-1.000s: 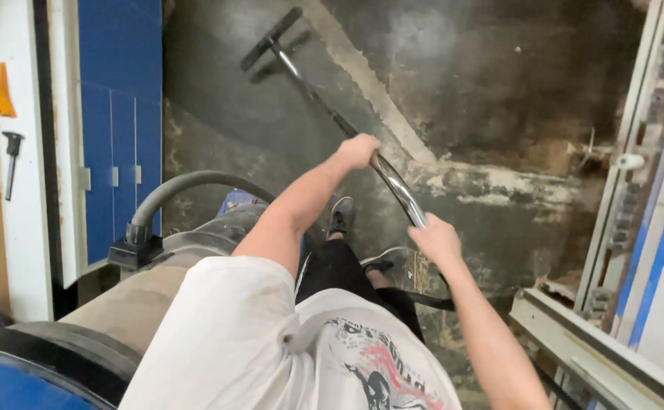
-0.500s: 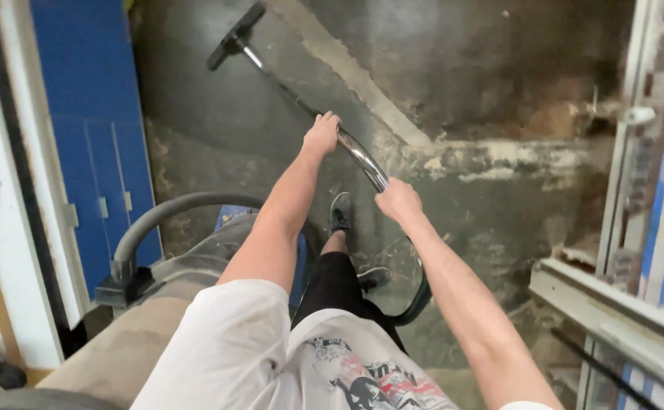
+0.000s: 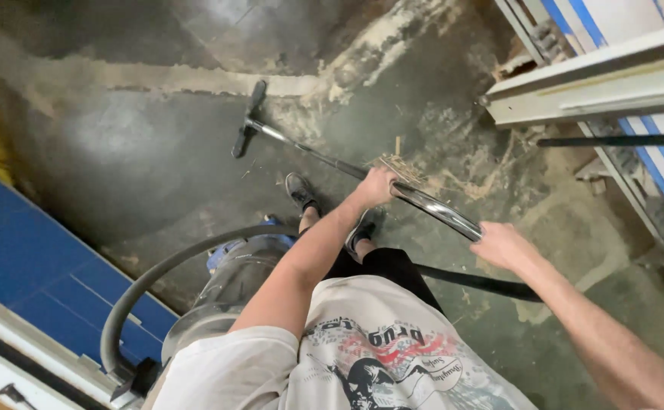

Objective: Vacuuming sawdust and wood debris from the floor of a woodworking shop and moving a board to clean underneath.

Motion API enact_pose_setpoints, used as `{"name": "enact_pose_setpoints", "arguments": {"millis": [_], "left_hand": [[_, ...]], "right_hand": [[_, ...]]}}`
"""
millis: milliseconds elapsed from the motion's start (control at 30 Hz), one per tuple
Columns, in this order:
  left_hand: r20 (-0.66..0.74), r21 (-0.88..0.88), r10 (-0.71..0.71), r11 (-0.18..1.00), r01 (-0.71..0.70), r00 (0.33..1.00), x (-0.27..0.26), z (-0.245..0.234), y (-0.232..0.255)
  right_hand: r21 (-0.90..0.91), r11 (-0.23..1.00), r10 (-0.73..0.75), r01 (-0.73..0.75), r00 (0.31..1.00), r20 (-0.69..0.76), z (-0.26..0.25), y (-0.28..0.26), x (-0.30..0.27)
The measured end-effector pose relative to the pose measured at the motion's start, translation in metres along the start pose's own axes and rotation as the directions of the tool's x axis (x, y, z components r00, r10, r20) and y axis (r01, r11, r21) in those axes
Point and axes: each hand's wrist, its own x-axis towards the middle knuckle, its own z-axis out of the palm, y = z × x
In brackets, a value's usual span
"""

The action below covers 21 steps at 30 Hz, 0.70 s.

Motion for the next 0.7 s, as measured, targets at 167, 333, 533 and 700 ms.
{"name": "enact_pose_setpoints", "arguments": {"millis": [167, 333, 533, 700], "left_hand": [[0.196, -0.357, 0.062, 0.934, 0.012, 0.979, -0.004, -0.018, 0.117], [0.079, -0.315, 0.101, 0.946, -0.072, 0.992, 0.004, 0.02, 0.149], [0.136, -0.327, 0.002, 0.944, 0.043, 0.991, -0.007, -0.027, 0.169], [-0.11, -0.211, -0.139, 0.971, 0.113, 0.984, -0.026, -0.088, 0.139]], "right_hand": [[0.058, 0.983, 0.172, -0.176, 0.983, 0.066, -0.012, 0.061, -0.094], [-0.002, 0.973, 0.231, -0.231, 0.972, -0.053, 0.052, 0.123, -0.098], [-0.154, 0.98, 0.097, -0.124, 0.98, -0.175, 0.05, 0.116, -0.092], [-0.352, 0.936, -0.113, 0.029, 0.969, -0.22, 0.008, 0.076, -0.049]]}}
